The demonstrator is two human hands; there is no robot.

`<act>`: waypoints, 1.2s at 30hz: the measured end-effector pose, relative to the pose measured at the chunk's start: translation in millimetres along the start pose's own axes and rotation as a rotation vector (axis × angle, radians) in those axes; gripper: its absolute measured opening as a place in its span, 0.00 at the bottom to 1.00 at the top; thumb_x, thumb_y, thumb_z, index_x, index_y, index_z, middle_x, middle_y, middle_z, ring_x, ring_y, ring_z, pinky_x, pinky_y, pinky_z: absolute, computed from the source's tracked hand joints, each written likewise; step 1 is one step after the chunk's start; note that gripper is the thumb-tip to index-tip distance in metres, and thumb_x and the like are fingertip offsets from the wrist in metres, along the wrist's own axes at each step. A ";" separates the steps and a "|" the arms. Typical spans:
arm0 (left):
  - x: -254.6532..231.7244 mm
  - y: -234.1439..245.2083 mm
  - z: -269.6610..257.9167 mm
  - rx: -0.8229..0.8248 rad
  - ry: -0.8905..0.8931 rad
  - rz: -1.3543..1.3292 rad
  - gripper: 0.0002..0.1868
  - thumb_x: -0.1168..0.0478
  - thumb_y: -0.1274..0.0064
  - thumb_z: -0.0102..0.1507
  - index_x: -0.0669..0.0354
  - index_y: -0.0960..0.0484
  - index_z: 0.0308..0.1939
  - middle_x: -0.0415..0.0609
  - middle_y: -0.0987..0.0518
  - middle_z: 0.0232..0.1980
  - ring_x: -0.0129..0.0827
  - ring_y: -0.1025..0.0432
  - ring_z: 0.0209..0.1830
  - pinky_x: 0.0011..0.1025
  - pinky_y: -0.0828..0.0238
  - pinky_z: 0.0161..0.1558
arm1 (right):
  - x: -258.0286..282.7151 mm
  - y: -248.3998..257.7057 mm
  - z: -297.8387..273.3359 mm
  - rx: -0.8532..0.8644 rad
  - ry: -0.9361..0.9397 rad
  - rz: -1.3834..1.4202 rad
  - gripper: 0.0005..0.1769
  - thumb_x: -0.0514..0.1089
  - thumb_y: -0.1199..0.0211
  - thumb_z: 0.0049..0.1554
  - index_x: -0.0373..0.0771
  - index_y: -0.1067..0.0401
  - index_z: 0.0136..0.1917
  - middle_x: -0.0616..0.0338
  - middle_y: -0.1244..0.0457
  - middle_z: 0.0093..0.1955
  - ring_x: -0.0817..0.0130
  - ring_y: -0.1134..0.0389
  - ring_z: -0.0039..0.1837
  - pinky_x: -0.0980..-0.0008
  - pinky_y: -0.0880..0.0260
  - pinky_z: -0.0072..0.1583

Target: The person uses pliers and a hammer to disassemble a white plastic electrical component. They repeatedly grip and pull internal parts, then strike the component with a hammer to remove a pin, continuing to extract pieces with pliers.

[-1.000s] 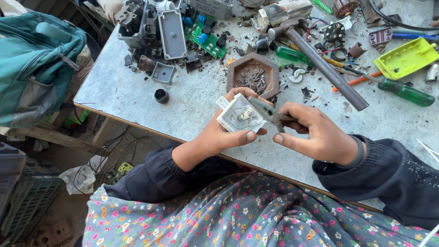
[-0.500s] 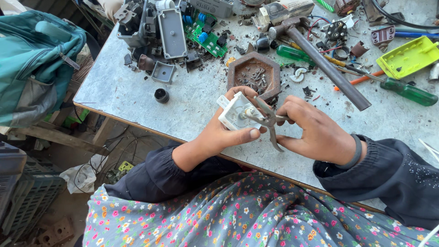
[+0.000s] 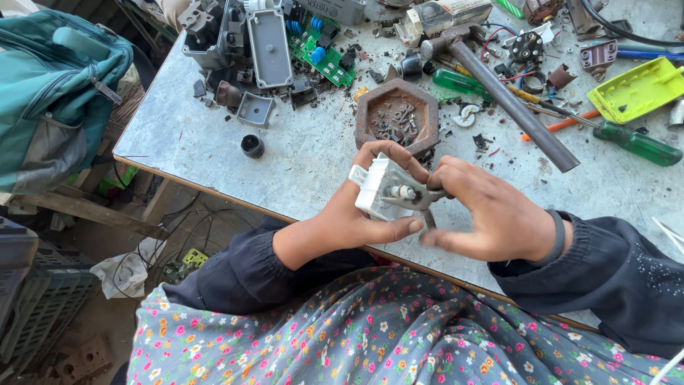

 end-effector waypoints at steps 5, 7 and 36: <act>0.4 0.1 -0.6 -0.030 -0.036 0.139 0.44 0.61 0.29 0.62 0.56 0.45 0.71 0.49 0.28 0.62 0.32 0.32 0.66 0.37 0.29 0.70 | 5.3 -7.0 1.4 -0.111 0.120 -0.125 0.43 0.60 0.21 0.38 0.35 0.38 0.55 0.43 0.41 0.56 0.43 0.36 0.57 0.54 0.33 0.55; 0.7 -0.3 -0.7 -0.030 -0.060 0.170 0.44 0.61 0.29 0.61 0.56 0.45 0.71 0.49 0.28 0.62 0.32 0.32 0.66 0.37 0.29 0.70 | 5.2 -8.4 1.1 -0.131 0.125 -0.123 0.40 0.55 0.22 0.40 0.35 0.39 0.55 0.43 0.41 0.55 0.44 0.36 0.57 0.54 0.33 0.55; -17.6 -8.7 3.9 -0.026 -0.091 0.491 0.46 0.51 0.27 0.57 0.60 0.43 0.68 0.51 0.24 0.61 0.37 0.24 0.59 0.34 0.24 0.61 | -1.3 -2.4 1.0 -0.287 0.133 -0.571 0.21 0.41 0.31 0.44 0.36 0.30 0.50 0.51 0.37 0.49 0.50 0.36 0.53 0.51 0.38 0.58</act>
Point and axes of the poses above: each hand's wrist, its own z-axis towards the middle knuckle, its own y-axis out of the back of the hand, x = y × z, the point moved 3 cm from there along z, towards the middle knuckle
